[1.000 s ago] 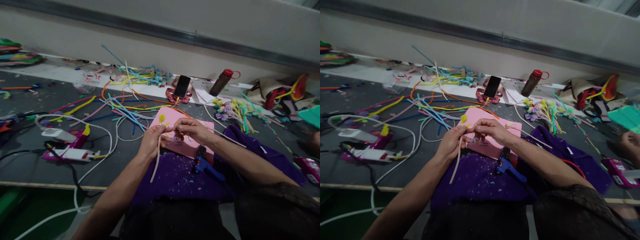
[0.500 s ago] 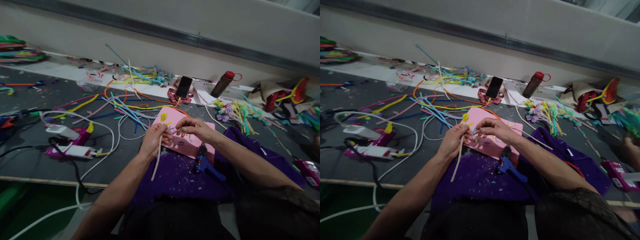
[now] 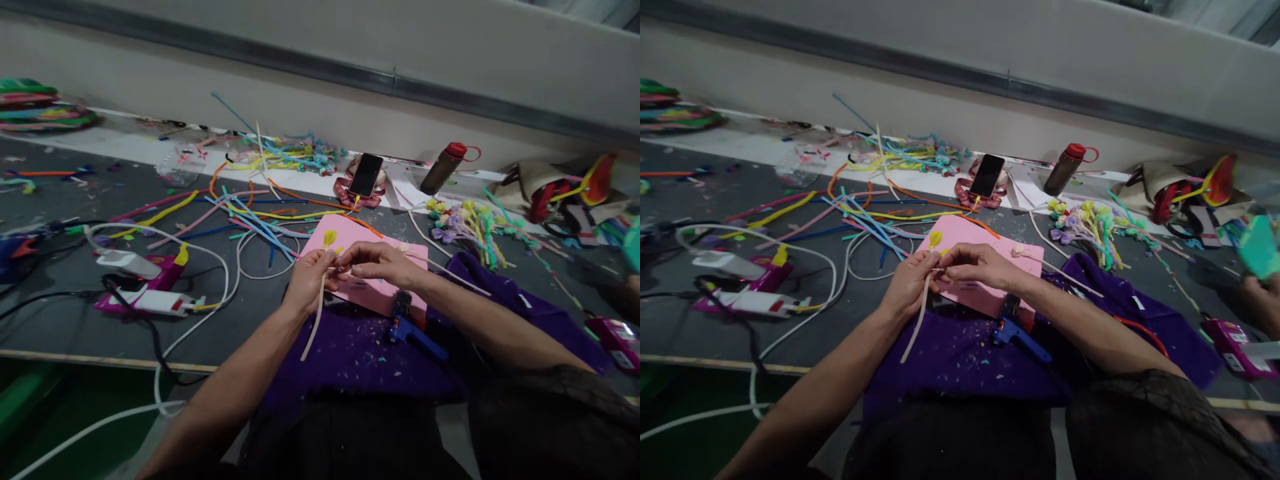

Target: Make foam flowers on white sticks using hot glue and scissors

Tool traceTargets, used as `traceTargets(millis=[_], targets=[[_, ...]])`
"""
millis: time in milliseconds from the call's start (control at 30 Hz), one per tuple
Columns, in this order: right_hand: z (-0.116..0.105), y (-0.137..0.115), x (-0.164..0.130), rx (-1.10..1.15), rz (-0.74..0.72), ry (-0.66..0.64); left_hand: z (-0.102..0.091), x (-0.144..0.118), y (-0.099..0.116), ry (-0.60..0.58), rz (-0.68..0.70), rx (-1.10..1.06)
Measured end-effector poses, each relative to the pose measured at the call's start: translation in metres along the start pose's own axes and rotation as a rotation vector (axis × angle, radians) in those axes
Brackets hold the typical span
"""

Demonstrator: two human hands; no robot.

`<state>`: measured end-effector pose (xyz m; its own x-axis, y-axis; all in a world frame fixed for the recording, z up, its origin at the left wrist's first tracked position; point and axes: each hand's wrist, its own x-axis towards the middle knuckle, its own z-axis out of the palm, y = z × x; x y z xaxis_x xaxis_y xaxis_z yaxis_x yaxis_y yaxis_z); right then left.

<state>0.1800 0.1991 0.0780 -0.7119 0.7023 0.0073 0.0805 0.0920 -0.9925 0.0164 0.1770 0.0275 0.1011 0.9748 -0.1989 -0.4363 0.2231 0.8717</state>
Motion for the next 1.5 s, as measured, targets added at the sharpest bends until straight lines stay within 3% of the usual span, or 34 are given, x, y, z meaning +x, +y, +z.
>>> traceTargets(millis=[167,267,433,533,667,800,1067,1267,1500], targets=[[0.002,-0.007,-0.002,-0.258,-0.133,-0.045,-0.002,0.003,0.003,0.046,0.053,-0.008],[-0.002,-0.007,-0.007,-0.347,-0.116,-0.021,-0.001,0.003,0.007,0.066,0.066,0.005],[-0.021,0.013,-0.017,-0.455,0.062,0.231,0.0,0.001,0.008,0.083,0.036,0.036],[-0.026,0.022,-0.018,-0.348,0.161,0.31,0.004,-0.003,0.004,0.017,0.026,0.106],[-0.013,0.023,-0.009,-0.118,0.202,0.244,0.01,-0.01,-0.002,-0.056,0.066,0.178],[0.0,0.022,0.003,0.034,0.216,0.195,0.011,-0.012,-0.003,-0.032,0.099,0.215],[-0.003,0.023,0.01,-0.022,0.171,0.264,0.011,-0.012,0.001,-0.034,0.132,0.18],[-0.007,0.027,-0.002,-0.503,0.108,0.204,0.008,-0.013,0.009,-0.006,0.168,0.169],[-0.024,0.014,-0.016,-0.855,0.04,0.174,0.005,-0.01,0.015,0.033,0.152,0.116]])
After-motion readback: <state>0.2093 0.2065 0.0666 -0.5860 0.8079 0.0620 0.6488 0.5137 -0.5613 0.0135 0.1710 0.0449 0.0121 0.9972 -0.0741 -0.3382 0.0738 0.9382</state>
